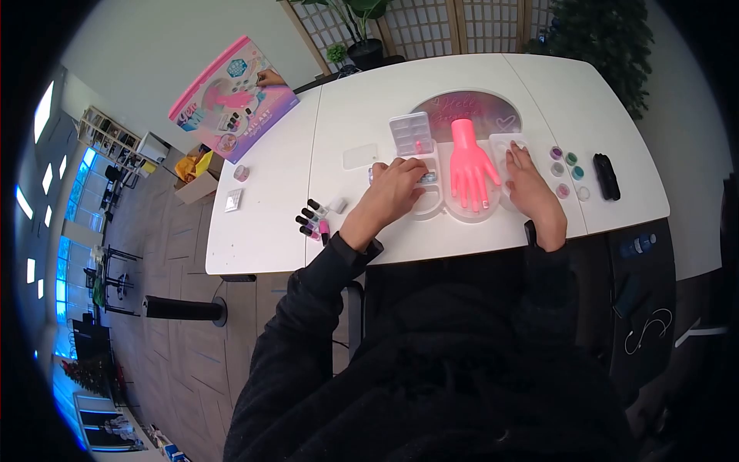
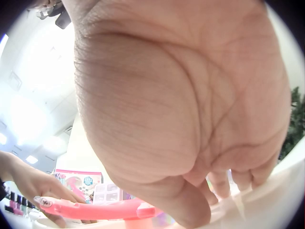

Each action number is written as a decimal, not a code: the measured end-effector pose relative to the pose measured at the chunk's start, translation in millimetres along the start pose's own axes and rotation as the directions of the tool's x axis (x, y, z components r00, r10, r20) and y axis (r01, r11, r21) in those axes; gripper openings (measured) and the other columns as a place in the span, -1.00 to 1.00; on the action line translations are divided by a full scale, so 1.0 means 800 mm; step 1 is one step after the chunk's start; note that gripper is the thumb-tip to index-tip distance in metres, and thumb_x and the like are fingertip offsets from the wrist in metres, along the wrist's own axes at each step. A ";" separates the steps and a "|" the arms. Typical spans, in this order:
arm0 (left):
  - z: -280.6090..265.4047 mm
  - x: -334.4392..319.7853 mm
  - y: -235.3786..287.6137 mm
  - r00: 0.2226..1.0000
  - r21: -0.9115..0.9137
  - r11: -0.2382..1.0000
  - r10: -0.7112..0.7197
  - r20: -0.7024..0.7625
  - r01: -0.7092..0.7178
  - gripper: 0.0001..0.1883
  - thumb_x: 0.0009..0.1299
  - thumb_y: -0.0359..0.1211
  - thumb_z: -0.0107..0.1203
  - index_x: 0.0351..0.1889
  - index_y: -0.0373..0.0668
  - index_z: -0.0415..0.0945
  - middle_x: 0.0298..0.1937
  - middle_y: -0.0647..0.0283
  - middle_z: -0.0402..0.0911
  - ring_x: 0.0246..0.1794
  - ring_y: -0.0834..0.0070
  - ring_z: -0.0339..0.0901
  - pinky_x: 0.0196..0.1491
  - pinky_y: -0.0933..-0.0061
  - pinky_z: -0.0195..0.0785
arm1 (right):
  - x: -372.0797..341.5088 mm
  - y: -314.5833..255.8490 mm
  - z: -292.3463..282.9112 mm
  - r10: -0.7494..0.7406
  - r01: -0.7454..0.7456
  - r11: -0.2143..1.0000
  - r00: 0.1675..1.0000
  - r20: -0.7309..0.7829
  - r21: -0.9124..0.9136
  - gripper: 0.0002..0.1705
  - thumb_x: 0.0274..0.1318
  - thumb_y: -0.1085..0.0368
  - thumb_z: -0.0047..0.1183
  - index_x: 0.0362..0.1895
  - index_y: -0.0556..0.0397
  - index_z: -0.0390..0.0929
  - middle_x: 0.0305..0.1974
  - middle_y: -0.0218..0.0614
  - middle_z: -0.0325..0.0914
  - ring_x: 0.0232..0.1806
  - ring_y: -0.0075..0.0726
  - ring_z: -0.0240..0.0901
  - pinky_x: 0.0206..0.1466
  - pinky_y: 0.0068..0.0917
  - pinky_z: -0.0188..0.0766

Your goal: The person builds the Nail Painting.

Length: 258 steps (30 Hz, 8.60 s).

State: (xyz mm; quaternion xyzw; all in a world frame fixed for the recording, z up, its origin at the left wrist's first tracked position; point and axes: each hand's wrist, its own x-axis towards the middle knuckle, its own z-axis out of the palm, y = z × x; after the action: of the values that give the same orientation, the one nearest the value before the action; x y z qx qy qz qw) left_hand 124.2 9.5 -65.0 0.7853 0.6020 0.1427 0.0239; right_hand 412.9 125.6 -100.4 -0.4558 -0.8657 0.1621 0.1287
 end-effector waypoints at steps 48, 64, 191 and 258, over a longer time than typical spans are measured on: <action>-0.019 0.004 -0.011 0.958 0.119 0.993 0.025 -0.285 0.009 -0.88 0.24 -0.47 0.35 -0.26 -0.17 0.73 -0.11 0.28 0.61 -0.02 0.27 0.55 -0.01 0.19 0.37 | 0.000 0.001 0.001 -0.009 0.009 1.000 1.000 0.006 -0.010 -0.21 0.24 0.55 0.05 0.54 0.33 0.11 0.66 0.03 -0.13 0.68 0.18 -0.20 0.66 -0.24 0.02; -0.001 0.018 -0.019 0.944 0.103 0.983 -0.112 -0.310 0.150 -0.89 0.28 -0.47 0.28 -0.25 -0.12 0.75 -0.14 0.31 0.62 -0.01 0.27 0.55 -0.06 0.11 0.29 | -0.002 -0.003 -0.003 -0.004 0.003 1.000 1.000 -0.005 -0.019 -0.23 0.24 0.55 0.04 0.53 0.34 0.13 0.65 0.05 -0.10 0.67 0.18 -0.17 0.64 -0.24 0.04; 0.010 -0.004 -0.003 0.939 -0.164 0.985 -0.102 -0.328 0.049 -0.68 0.29 -0.50 0.29 0.02 -0.29 0.61 -0.06 0.06 0.58 -0.09 0.05 0.60 0.02 0.09 0.43 | -0.009 -0.015 -0.008 -0.008 0.010 0.999 0.999 0.039 -0.037 -0.24 0.26 0.59 -0.03 0.54 0.36 0.10 0.66 0.08 -0.19 0.69 0.25 -0.25 0.67 -0.22 -0.03; -0.015 -0.059 -0.013 0.998 0.066 0.997 -0.040 -0.052 0.044 -0.34 0.36 -0.33 0.32 0.44 -0.10 0.37 0.45 0.19 0.39 0.50 0.25 0.27 0.55 -0.20 -0.05 | -0.016 -0.020 -0.021 -0.067 0.070 0.995 0.997 -0.041 0.075 -0.23 0.16 0.72 -0.15 0.51 0.32 0.17 0.66 -0.13 -0.10 0.61 0.08 0.05 0.50 -0.30 0.26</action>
State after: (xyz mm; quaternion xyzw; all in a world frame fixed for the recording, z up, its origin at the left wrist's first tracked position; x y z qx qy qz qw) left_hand 100.6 -34.1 -64.4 0.7689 0.6232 0.1419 -0.0149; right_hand 413.9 109.2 -79.2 -0.4235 -0.8715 0.1817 0.1679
